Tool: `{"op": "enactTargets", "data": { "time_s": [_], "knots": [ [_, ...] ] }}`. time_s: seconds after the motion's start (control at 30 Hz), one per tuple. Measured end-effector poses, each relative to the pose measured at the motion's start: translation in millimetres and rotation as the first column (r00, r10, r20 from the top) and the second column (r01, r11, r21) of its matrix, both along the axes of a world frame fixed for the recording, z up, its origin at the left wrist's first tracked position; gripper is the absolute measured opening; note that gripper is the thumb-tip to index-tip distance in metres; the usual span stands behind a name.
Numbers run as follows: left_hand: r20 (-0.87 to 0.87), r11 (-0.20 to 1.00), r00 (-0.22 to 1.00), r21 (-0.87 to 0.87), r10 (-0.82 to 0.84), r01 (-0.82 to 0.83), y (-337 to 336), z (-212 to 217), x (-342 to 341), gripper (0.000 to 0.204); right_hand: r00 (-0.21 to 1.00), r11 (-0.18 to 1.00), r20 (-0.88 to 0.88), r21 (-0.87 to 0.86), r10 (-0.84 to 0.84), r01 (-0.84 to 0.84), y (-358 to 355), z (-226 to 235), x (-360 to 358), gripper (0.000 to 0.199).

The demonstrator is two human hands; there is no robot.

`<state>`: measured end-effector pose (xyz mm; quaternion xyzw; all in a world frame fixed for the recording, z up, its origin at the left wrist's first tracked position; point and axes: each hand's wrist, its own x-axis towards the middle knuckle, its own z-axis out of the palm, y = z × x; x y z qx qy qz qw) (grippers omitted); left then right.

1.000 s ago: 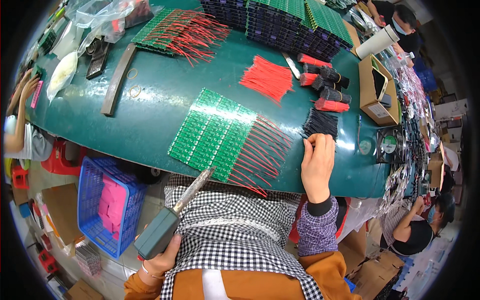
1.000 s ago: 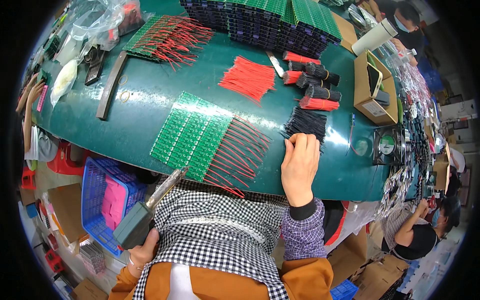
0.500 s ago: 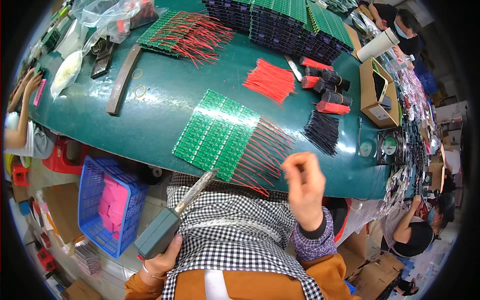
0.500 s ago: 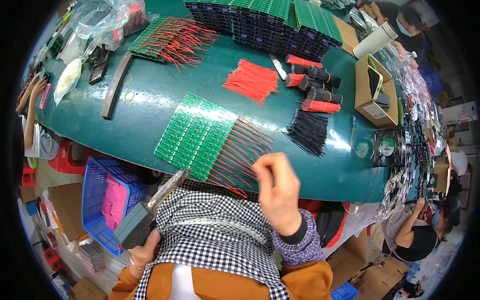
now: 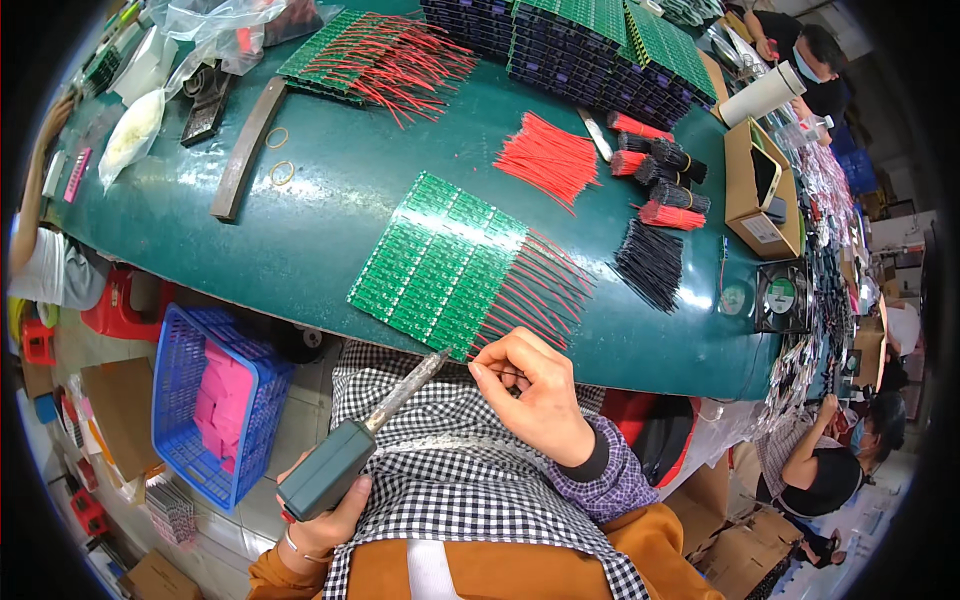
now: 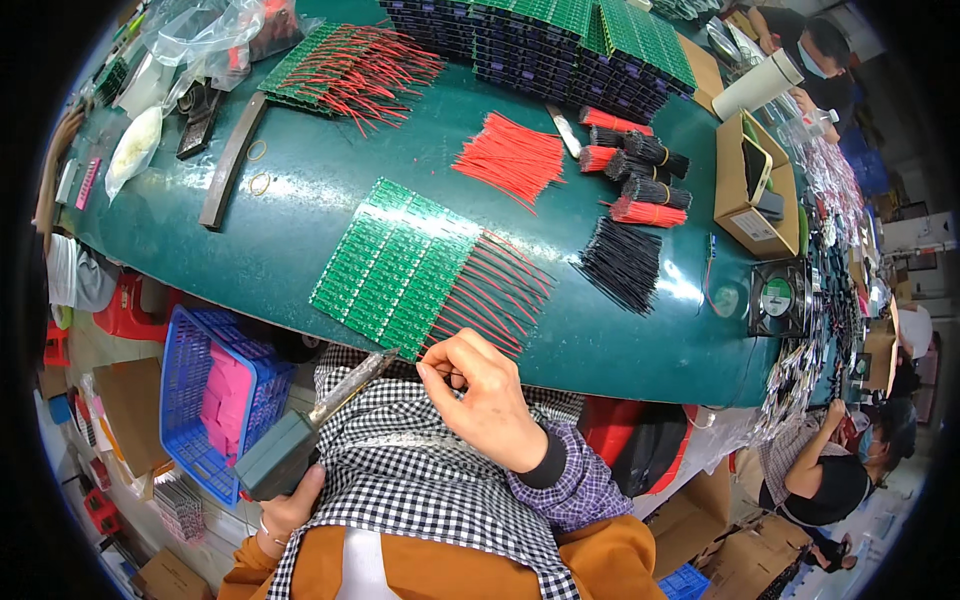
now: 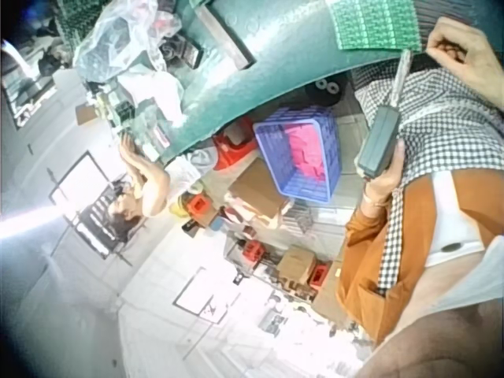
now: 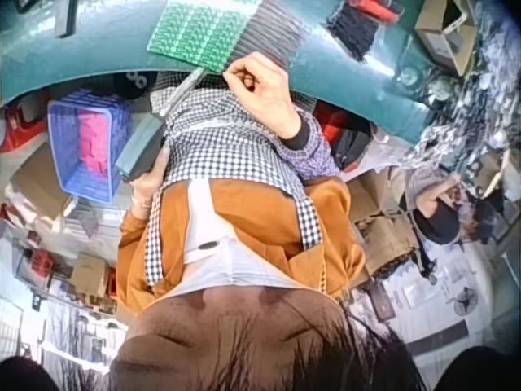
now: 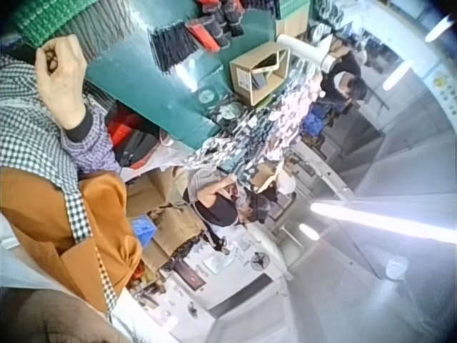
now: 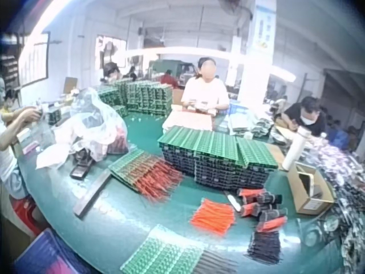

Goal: The person positions red wires onto a circuit board panel by hand and solders them in place using a soldering tool.

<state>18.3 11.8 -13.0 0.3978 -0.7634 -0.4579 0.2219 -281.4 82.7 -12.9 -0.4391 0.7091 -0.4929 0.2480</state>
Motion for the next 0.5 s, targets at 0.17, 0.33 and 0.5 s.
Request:
{"op": "enactTargets", "data": {
  "time_s": [0.17, 0.33, 0.5],
  "knots": [
    [0.010, 1.000, 1.000, 0.008, -0.008, 0.008, -1.3, 1.6, -2.5, 0.030, 1.000, 1.000, -0.007, 0.011, -0.012, 0.012, -1.2, -1.1, 0.7, 0.008],
    [0.020, 0.999, 0.999, -0.001, -0.033, 0.033, -4.0, 3.8, -4.7, 0.031, 0.999, 0.999, -0.015, 0.015, -0.031, 0.031, -1.8, -0.4, 1.9, 0.009],
    [0.024, 0.999, 0.998, -0.002, -0.050, 0.050, -5.0, 2.8, -5.0, 0.029, 0.997, 0.998, -0.044, -0.012, -0.058, 0.058, -2.9, -4.3, 4.5, 0.010]
  ]
}}
